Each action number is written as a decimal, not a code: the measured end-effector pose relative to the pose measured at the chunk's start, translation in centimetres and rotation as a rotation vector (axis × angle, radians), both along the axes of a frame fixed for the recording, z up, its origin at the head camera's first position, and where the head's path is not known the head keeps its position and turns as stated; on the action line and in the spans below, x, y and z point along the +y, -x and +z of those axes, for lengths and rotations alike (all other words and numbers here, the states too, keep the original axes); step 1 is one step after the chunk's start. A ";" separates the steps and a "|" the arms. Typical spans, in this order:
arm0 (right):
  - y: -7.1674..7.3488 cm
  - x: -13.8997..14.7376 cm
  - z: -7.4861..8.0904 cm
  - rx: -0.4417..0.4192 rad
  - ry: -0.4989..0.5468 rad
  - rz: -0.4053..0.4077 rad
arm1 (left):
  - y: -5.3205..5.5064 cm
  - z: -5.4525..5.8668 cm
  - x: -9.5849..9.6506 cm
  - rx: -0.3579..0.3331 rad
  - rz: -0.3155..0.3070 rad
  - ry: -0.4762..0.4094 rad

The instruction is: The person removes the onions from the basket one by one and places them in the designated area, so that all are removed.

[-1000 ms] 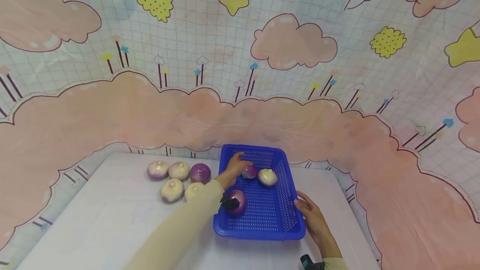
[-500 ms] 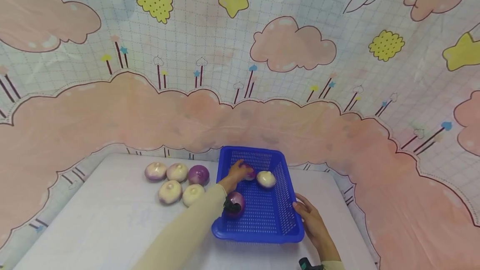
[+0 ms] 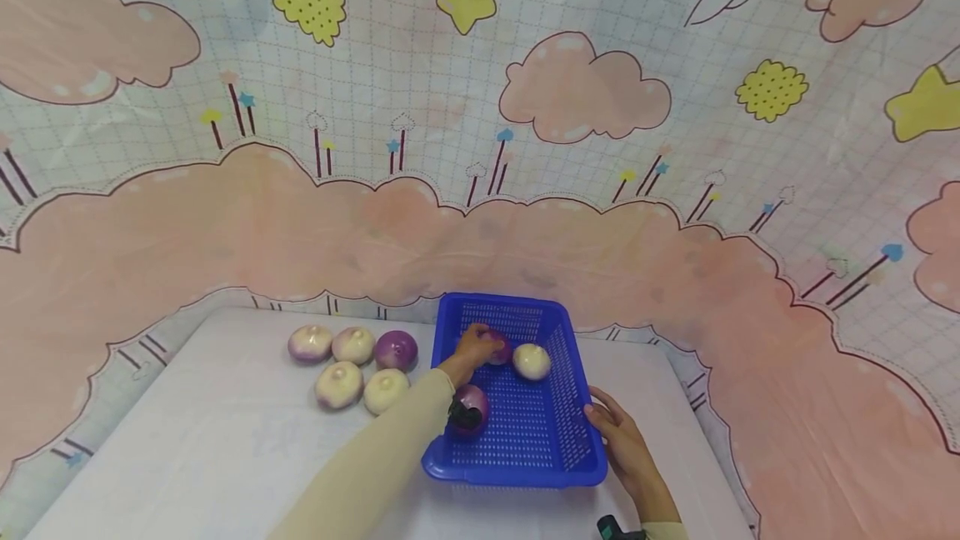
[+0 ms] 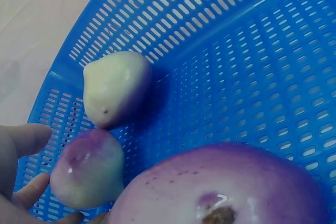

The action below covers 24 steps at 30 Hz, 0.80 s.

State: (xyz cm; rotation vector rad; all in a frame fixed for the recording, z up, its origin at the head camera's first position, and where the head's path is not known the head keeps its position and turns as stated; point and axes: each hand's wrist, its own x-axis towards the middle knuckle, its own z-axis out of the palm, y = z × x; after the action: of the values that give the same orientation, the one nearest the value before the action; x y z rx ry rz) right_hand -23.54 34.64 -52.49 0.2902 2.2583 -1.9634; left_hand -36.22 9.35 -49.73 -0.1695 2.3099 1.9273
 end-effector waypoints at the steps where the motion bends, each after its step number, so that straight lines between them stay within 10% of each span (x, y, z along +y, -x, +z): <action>1: 0.0 0.0 0.0 0.000 0.001 -0.004 | 0.0 0.0 0.0 0.003 0.009 0.015; 11: -0.1 -0.1 0.1 0.001 0.014 -0.017 | -0.2 0.2 -0.3 -0.021 0.042 0.171; 24: 0.0 -0.1 0.1 -0.005 0.006 -0.020 | -0.4 0.4 -0.7 -0.029 0.029 0.027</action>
State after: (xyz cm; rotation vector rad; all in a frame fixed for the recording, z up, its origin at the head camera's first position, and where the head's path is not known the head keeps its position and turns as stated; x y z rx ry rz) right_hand -23.53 34.53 -52.42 0.3172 2.2549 -1.9767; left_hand -35.81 8.61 -49.32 -0.2340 2.3287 1.8942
